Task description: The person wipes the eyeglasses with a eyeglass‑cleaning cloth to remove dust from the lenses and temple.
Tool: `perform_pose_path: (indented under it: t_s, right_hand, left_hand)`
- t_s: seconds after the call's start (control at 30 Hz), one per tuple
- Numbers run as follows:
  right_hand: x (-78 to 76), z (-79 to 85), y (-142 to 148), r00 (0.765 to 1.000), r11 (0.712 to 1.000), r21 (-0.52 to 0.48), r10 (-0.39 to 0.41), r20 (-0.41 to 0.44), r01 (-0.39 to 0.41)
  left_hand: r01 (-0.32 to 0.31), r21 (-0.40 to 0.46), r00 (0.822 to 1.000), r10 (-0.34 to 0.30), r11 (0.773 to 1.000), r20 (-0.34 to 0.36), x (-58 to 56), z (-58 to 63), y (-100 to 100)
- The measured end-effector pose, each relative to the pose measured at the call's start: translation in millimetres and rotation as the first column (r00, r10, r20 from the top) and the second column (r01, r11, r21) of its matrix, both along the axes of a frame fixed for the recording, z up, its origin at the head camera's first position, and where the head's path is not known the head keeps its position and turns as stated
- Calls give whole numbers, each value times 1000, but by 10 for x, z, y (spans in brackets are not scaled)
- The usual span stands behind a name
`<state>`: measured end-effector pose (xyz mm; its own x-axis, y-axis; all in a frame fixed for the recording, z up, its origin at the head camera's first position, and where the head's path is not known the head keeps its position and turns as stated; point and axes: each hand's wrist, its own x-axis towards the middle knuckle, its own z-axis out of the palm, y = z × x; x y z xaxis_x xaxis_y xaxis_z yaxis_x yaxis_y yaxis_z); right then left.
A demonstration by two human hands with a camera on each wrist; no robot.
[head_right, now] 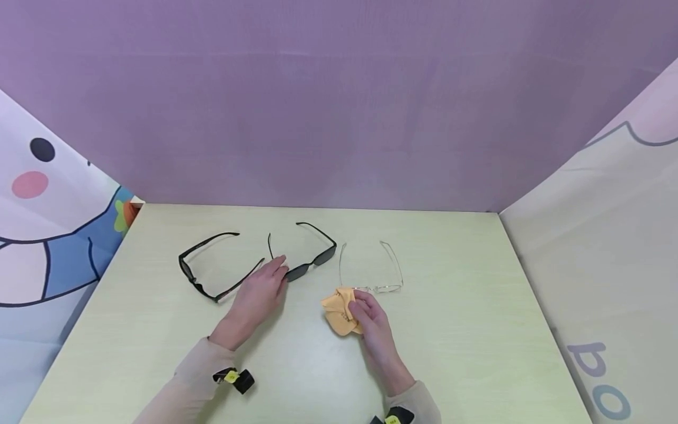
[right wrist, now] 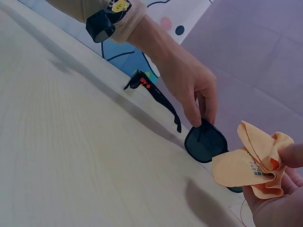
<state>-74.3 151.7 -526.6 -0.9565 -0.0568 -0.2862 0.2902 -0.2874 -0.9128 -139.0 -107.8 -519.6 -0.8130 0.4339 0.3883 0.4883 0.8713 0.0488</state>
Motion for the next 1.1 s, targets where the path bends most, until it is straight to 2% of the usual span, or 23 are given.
perform_pose_path:
  t_s: [0.13, 0.33, 0.47, 0.6, 0.73, 0.83, 0.93, 1.0, 1.1]
  right_hand:
    - [3, -4, 3, 1000, 1000, 7, 5, -6, -4]
    - [14, -10, 17, 1000, 1000, 8, 15, -21, -15]
    - [15, -15, 25, 999, 1000, -1, 22, -47, -22]
    - [7, -22, 30, 995, 999, -3, 36, -89, -36]
    - [5, -16, 41, 993, 999, 9, 31, -111, -31]
    - [10, 7, 54, 993, 1000, 22, 15, -119, -13]
    - [10, 48, 69, 990, 999, 35, 0, -142, 5]
    - [6, 88, 80, 985, 998, 55, -11, -174, 21]
    - [-3, 179, 84, 966, 993, 91, -50, -254, 76]
  left_hand:
    - [-7, 0, 1000, 7, 1000, 22, -6, 31, 8]
    - [17, 3, 1000, -17, 1000, -16, -5, 61, 28]
    - [29, 16, 999, -29, 999, 17, 14, 88, 43]
    - [23, 70, 998, -27, 997, 63, 57, 140, 62]
    - [41, 186, 998, -50, 982, 42, 111, 196, 94]
    - [59, 296, 998, -61, 953, -2, 178, 231, 122]
    - [66, 407, 998, -64, 911, -20, 280, 263, 149]
    - [72, 486, 997, -78, 871, -8, 357, 293, 169]
    - [80, 604, 989, -137, 793, 48, 481, 330, 203]
